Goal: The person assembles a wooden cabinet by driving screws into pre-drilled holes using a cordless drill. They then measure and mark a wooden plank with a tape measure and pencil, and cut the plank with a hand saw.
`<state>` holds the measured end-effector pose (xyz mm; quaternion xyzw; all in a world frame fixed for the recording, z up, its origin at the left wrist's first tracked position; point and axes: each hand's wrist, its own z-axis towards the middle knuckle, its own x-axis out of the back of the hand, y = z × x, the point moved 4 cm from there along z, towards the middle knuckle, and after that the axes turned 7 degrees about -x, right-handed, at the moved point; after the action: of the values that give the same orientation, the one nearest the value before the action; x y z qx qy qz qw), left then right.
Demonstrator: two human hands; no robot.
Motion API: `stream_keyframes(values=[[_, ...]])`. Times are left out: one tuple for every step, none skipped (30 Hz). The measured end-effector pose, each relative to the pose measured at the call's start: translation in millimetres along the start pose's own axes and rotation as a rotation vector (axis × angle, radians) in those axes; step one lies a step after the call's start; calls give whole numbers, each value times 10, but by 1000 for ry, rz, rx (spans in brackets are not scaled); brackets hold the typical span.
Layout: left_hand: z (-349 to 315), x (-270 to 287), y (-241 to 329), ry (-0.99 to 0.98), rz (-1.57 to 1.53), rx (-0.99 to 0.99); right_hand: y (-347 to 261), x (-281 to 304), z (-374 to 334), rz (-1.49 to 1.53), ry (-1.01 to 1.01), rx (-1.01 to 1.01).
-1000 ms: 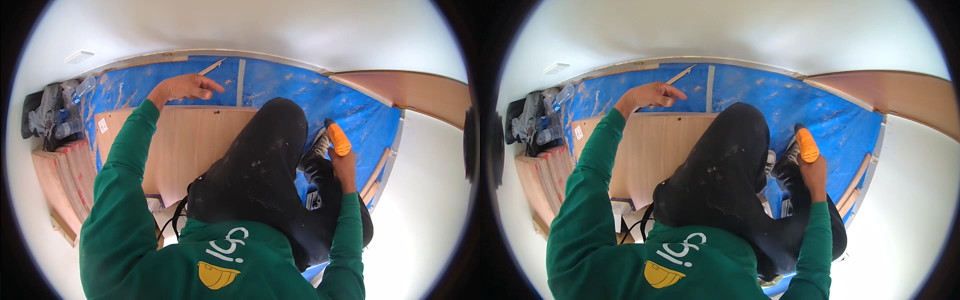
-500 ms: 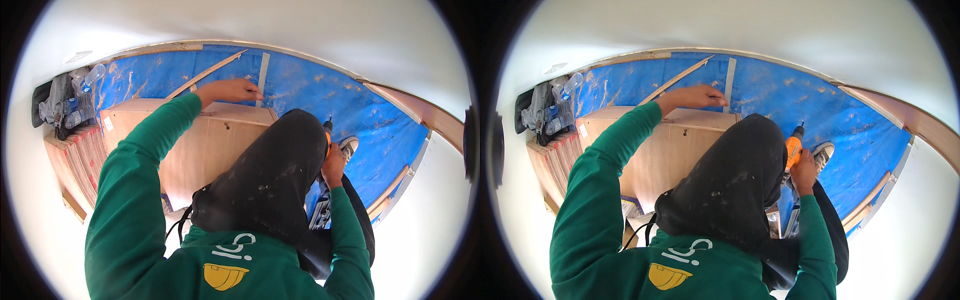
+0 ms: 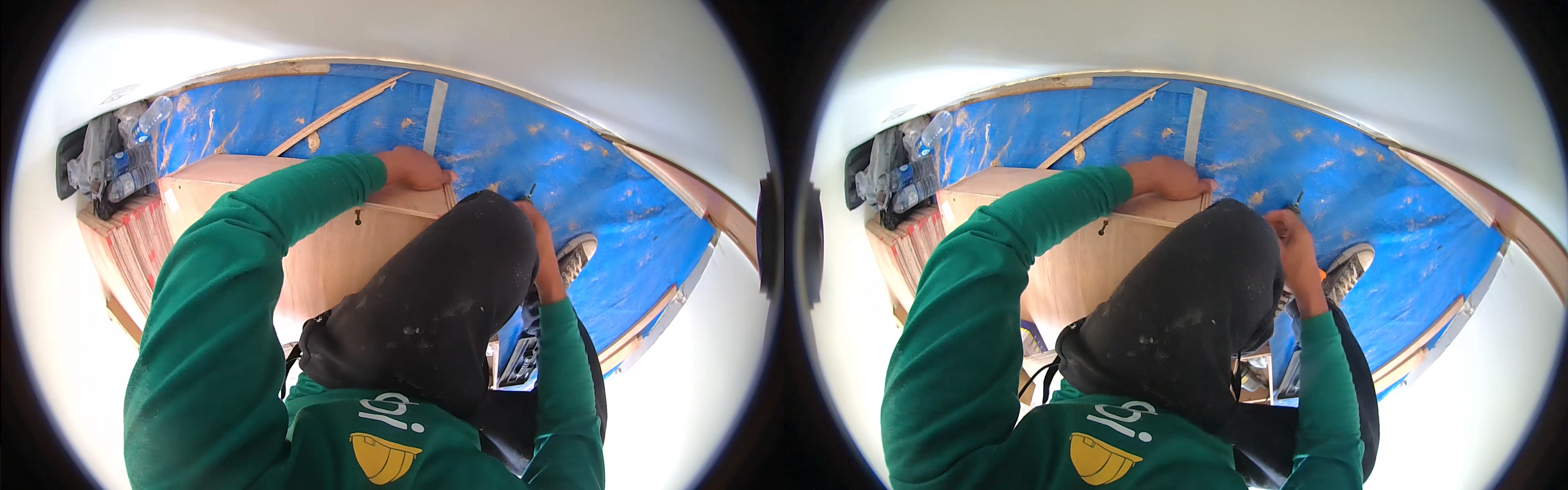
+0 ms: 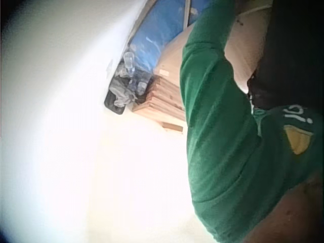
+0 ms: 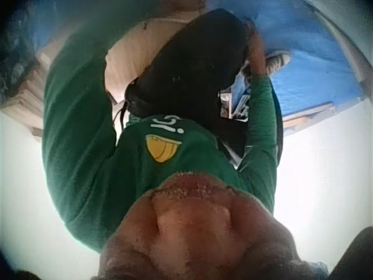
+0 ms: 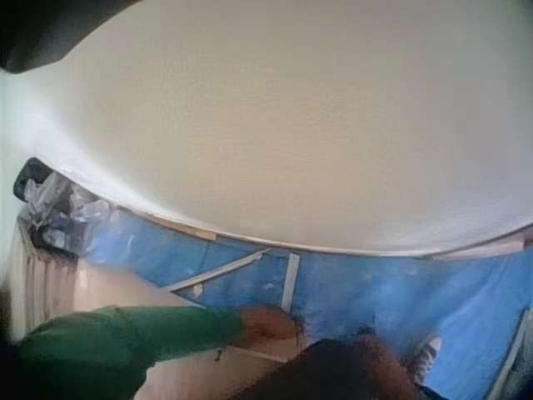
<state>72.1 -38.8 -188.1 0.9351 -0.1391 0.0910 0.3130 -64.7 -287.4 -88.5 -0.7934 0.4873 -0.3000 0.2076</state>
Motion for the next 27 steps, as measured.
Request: stream_keyframes(values=[[-18, 10, 36, 17, -4, 7, -51, -69, 154, 285, -172, 10], [-44, 19, 66, 16, 6, 7, -72, -145, 232, 265, -217, 81], [-53, 39, 104, 24, 10, -4, -60, -245, 321, 243, -260, 156], [-55, 59, 130, 29, 18, 2, -31, -325, 379, 322, -310, 270], [-46, 73, 157, 15, 35, -19, 85, -409, 450, 416, -347, 207], [-29, 73, 177, -6, 53, -26, 201, -576, 463, 612, -389, 175], [-6, 73, 191, -15, 62, -43, 312, -683, 465, 807, -429, 142], [14, 72, 172, -23, 80, -25, 413, -744, 433, 780, -412, 152], [36, 48, 171, -30, 74, -37, 498, -797, 371, 753, -394, 153], [60, 32, 160, -46, 73, -60, 546, -828, 308, 722, -377, 154], [70, 10, 144, -42, 71, -63, 557, -828, 233, 690, -354, 165], [81, -8, 137, -42, 64, -85, 536, -794, 168, 658, -325, 174], [78, -31, 134, -54, 56, -114, 480, -769, 104, 632, -290, 172], [74, -43, 122, -73, 5, -109, 368, -684, 38, 439, -233, 286], [64, -50, 114, -94, -42, -103, 292, -641, -9, 341, -258, 245], [47, -37, 100, -99, -90, -87, 211, -581, -45, 249, -282, 208], [35, -21, 93, -116, -140, -76, 124, -590, -15, 329, -304, 164], [21, 5, 80, -120, -197, -58, 55, -571, 19, 411, -323, 118], [10, 19, 63, -158, -234, -20, 0, -596, 68, 493, -338, 73], [17, 48, 65, -202, -313, -42, -6, -625, 139, 425, -392, -14], [29, 66, 62, -270, -373, -47, -9, -653, 202, 356, -435, -25], [34, 81, 49, -316, -442, -25, 18, -710, 260, 383, -478, -116], [52, 103, 37, -331, -407, -20, 29, -762, 313, 406, -518, -132], [61, 115, 19, -327, -383, 3, 45, -824, 346, 420, -571, -146], [49, 117, -4, -316, -361, 36, 53, -848, 375, 435, -533, -118], [35, 99, 4, -327, -452, 35, 58, -866, 386, 444, -500, -86], [12, 81, 12, -338, -529, 32, 53, -874, 391, 453, -465, -53]])
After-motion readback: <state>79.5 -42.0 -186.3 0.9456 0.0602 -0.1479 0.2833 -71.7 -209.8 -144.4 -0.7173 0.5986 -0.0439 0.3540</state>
